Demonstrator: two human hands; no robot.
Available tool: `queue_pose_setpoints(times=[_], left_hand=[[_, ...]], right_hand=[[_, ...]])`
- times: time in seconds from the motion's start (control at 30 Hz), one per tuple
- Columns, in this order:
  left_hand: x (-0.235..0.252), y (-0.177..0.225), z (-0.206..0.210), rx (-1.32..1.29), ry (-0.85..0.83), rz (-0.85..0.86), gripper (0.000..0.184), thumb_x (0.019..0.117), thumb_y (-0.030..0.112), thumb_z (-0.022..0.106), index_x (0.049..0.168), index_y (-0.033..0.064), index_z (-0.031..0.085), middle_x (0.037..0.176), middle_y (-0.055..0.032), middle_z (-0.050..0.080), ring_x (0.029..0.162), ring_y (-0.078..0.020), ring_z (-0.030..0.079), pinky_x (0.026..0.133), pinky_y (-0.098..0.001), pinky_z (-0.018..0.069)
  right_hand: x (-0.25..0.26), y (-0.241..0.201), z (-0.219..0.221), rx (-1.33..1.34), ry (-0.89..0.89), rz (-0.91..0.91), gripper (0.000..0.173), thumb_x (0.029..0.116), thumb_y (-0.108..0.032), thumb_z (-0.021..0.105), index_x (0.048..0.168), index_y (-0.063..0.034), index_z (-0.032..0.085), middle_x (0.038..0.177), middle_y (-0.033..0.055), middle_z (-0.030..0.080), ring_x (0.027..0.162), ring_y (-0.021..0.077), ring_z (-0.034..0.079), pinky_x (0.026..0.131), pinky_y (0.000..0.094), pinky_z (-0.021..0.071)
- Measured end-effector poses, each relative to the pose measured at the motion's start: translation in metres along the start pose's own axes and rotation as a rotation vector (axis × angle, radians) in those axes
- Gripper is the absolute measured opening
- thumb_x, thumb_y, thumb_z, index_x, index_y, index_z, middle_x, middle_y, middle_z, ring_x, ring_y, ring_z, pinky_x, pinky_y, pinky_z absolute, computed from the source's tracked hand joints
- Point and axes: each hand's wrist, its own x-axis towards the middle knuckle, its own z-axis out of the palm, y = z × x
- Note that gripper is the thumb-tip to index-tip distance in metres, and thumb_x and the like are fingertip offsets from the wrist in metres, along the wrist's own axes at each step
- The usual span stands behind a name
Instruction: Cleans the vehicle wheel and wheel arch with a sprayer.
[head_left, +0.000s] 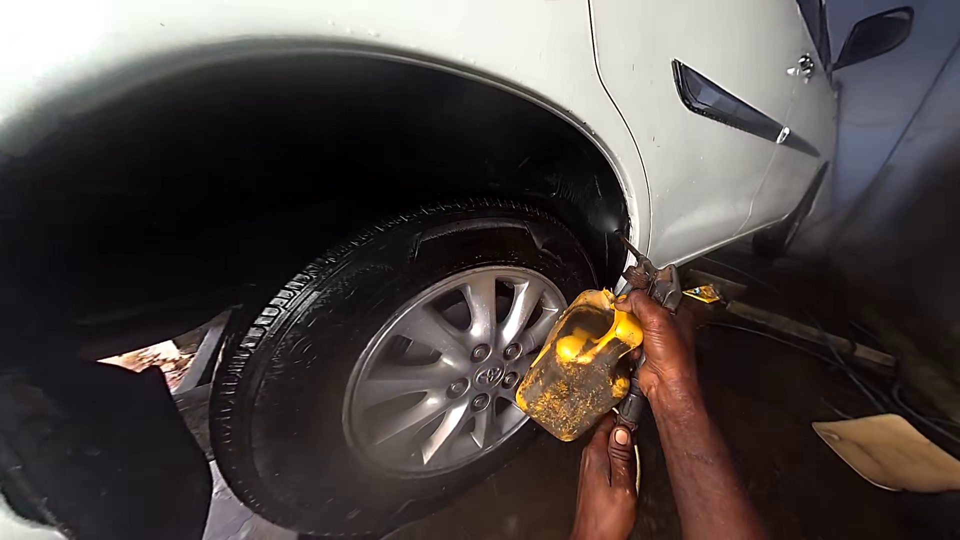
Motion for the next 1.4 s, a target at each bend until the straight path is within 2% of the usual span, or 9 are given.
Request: queue_pose_setpoints(times=[0.13,0.4,0.57,0.73,0.9,1.07,1.17,1.3,1.4], left_hand=[[-0.014,-0.008,0.003,0.027,-0.005,-0.082,0.073,0.1055,0.06,0.026,0.115,-0.0006,0.066,0.09,-0.0032,0.065,0.079,-0.0043,0.061,0.076,-0.0257,0.0537],[-0.033,-0.03,0.019,-0.012,-0.007,-0.18,0.061,0.1066,0.053,0.029,0.107,0.0027,0.063,0.071,0.0031,0.053,0.06,-0.0047,0.051,0.059,-0.0251,0.0483],[-0.028,-0.021,0.038,0.006,0.047,-0.144,0.07,0.1054,0.06,0.027,0.108,-0.0003,0.063,0.074,0.0011,0.055,0.062,-0.0043,0.052,0.061,-0.0245,0.0496],[0.0,0.0,0.061,-0.004,0.108,0.007,0.081,0.1022,0.068,0.028,0.111,-0.0038,0.063,0.074,0.002,0.056,0.061,-0.0016,0.052,0.06,-0.0217,0.0494],[0.031,0.035,0.089,-0.007,0.185,0.083,0.071,0.1057,0.059,0.033,0.111,-0.0054,0.063,0.073,0.0017,0.057,0.061,-0.0017,0.051,0.06,-0.0221,0.0493],[0.06,0.07,0.116,-0.091,0.332,0.149,0.051,0.1091,0.038,0.041,0.114,-0.0091,0.06,0.08,0.0021,0.058,0.067,0.0034,0.052,0.065,-0.0169,0.0486],[0.07,0.091,0.128,-0.202,0.416,0.181,0.044,0.1091,0.029,0.044,0.117,-0.0116,0.059,0.088,0.0005,0.063,0.077,0.0051,0.058,0.075,-0.0166,0.0519],[0.078,0.124,0.132,-0.28,0.463,0.211,0.036,0.1089,0.021,0.043,0.112,-0.0097,0.061,0.081,0.0042,0.06,0.07,0.0072,0.053,0.068,-0.0141,0.047],[0.078,0.144,0.124,-0.281,0.501,0.321,0.034,0.1071,0.012,0.044,0.115,-0.0168,0.06,0.094,-0.0051,0.064,0.086,0.0075,0.056,0.083,-0.0132,0.0476]], right_hand=[[-0.008,0.014,-0.011,-0.087,0.019,0.064,0.013,0.0815,-0.016,0.077,0.084,-0.0126,0.065,0.064,0.003,0.058,0.046,0.0099,0.049,0.038,0.0248,0.0349],[-0.005,0.039,-0.029,-0.127,-0.005,0.165,0.012,0.0851,-0.015,0.076,0.087,-0.0109,0.065,0.065,0.0041,0.058,0.044,0.0092,0.046,0.037,0.0225,0.0322],[0.001,0.027,-0.039,-0.146,-0.089,0.151,0.01,0.0841,-0.017,0.075,0.087,-0.0123,0.067,0.064,0.0027,0.059,0.043,0.0087,0.047,0.036,0.0229,0.0324],[0.024,-0.01,-0.042,0.021,-0.216,0.021,0.01,0.0789,-0.011,0.075,0.082,-0.0121,0.066,0.068,0.0032,0.062,0.057,0.0117,0.057,0.048,0.0279,0.0451],[0.059,-0.05,-0.043,0.13,-0.464,0.019,0.008,0.077,-0.013,0.072,0.082,-0.0113,0.065,0.071,0.0041,0.064,0.061,0.0122,0.062,0.052,0.0293,0.0511],[0.085,-0.093,-0.033,0.142,-0.73,0.068,0.006,0.0825,-0.015,0.067,0.078,-0.0132,0.064,0.066,0.0017,0.061,0.055,0.0093,0.058,0.048,0.0251,0.049],[0.09,-0.119,-0.023,0.102,-0.905,0.046,0.01,0.0874,-0.016,0.062,0.078,-0.0141,0.063,0.066,0.0009,0.06,0.053,0.0074,0.057,0.046,0.0216,0.0479],[0.085,-0.151,-0.012,0.059,-1.109,-0.008,0.017,0.0922,-0.02,0.056,0.076,-0.0167,0.063,0.066,-0.0011,0.06,0.053,0.0051,0.057,0.046,0.0189,0.0488],[0.082,-0.164,0.004,0.085,-1.24,-0.019,0.016,0.0912,-0.022,0.054,0.079,-0.0174,0.063,0.065,-0.0019,0.061,0.052,0.0044,0.058,0.046,0.0202,0.0508]])
